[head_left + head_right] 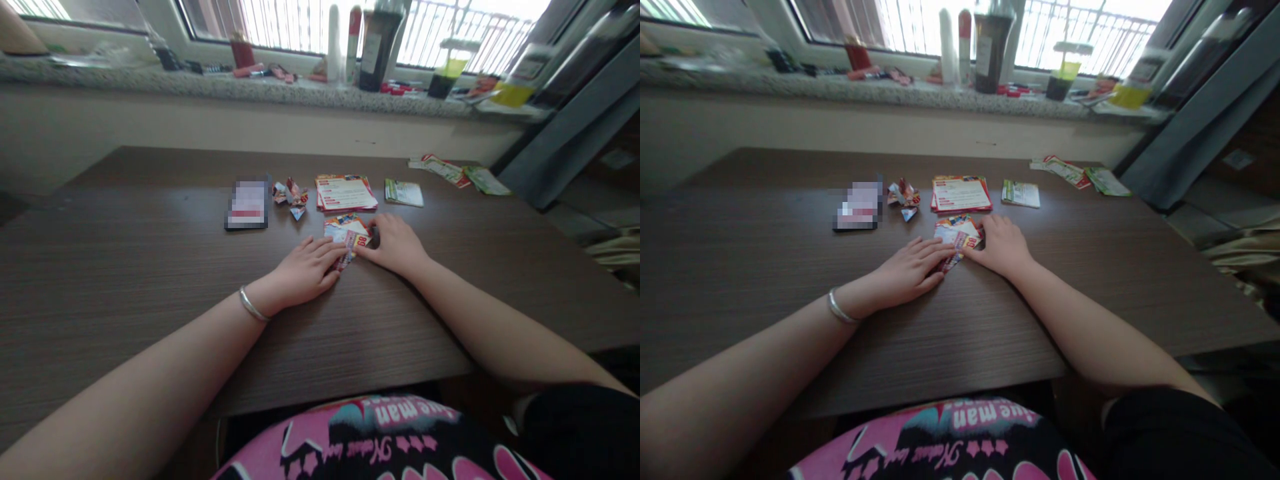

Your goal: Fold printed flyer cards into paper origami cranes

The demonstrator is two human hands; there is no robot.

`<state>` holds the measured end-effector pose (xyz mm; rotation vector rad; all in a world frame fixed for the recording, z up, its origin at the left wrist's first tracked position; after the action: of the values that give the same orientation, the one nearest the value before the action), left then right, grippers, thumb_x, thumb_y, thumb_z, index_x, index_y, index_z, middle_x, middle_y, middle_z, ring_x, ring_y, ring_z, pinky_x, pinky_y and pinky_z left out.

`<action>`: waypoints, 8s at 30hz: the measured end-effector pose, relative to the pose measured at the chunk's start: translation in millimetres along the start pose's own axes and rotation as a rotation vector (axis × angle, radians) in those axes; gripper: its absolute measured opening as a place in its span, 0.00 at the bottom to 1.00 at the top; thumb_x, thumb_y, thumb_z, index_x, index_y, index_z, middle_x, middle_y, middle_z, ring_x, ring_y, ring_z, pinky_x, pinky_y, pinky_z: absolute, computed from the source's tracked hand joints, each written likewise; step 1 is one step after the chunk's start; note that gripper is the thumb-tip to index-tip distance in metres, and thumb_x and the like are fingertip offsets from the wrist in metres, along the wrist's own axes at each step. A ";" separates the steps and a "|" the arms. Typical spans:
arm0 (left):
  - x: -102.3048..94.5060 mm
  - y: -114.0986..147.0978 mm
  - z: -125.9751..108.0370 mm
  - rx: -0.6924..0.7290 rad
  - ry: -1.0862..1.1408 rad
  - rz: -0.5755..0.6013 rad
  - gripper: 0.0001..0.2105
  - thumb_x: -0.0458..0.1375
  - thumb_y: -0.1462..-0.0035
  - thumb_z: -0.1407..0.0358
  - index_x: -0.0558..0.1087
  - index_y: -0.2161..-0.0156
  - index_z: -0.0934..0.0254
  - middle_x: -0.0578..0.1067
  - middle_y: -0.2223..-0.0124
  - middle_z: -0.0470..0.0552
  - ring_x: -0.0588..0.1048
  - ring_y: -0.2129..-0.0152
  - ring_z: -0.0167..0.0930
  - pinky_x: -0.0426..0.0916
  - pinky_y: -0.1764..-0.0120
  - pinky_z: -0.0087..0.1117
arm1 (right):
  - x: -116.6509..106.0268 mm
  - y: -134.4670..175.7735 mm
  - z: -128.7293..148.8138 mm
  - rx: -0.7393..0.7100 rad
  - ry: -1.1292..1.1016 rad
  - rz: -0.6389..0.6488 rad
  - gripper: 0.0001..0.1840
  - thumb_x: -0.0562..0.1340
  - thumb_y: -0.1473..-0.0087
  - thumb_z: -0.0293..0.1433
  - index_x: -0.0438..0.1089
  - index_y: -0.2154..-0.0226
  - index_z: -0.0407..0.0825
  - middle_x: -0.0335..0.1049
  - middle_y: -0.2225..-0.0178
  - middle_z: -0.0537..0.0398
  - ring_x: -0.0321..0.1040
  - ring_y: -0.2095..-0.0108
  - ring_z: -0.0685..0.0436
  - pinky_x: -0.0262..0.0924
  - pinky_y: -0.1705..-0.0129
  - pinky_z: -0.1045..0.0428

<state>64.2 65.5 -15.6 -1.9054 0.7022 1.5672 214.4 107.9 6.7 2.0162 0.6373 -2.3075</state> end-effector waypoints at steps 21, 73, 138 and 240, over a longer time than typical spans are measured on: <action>-1.0 4.7 12.4 -0.069 0.044 0.189 0.37 0.50 0.39 0.49 0.48 0.32 0.68 0.48 0.30 0.59 0.46 0.33 0.41 0.44 0.34 0.45 | 6.1 -7.8 -34.2 0.126 -0.179 -0.029 0.34 0.64 0.53 0.53 0.67 0.51 0.48 0.70 0.51 0.39 0.66 0.51 0.29 0.60 0.50 0.34; -46.5 11.2 29.8 -0.179 0.311 -0.185 0.17 0.49 0.36 0.60 0.70 0.46 0.63 0.77 0.59 0.52 0.74 0.64 0.33 0.69 0.58 0.36 | 8.1 6.2 38.5 -0.473 -0.366 0.218 0.39 0.65 0.48 0.43 0.58 0.39 0.45 0.61 0.39 0.38 0.60 0.40 0.34 0.56 0.40 0.38; -16.1 12.7 -3.5 0.027 0.008 0.011 0.27 0.52 0.38 0.50 0.58 0.36 0.53 0.60 0.34 0.53 0.57 0.37 0.43 0.51 0.37 0.47 | -2.7 12.7 29.8 -0.655 -0.537 0.046 0.12 0.62 0.42 0.37 0.75 0.56 0.55 0.70 0.49 0.49 0.64 0.46 0.42 0.56 0.42 0.40; -14.7 -15.1 -24.2 0.023 0.007 -0.152 0.17 0.51 0.37 0.61 0.70 0.46 0.62 0.68 0.41 0.56 0.62 0.42 0.43 0.58 0.40 0.48 | -17.0 -2.2 -11.8 -0.262 -0.419 -0.163 0.11 0.59 0.45 0.26 0.74 0.60 0.50 0.75 0.57 0.50 0.68 0.53 0.40 0.61 0.46 0.41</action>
<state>88.9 59.4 3.9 -1.9019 0.5620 1.4528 227.9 109.2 22.5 1.3597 1.0310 -2.4644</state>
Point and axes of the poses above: each hand's wrist, its own y-axis away from the middle knuckle, its own x-axis out of the palm, z = x × y, the point moved 8 cm from there along -y, towards the middle knuckle
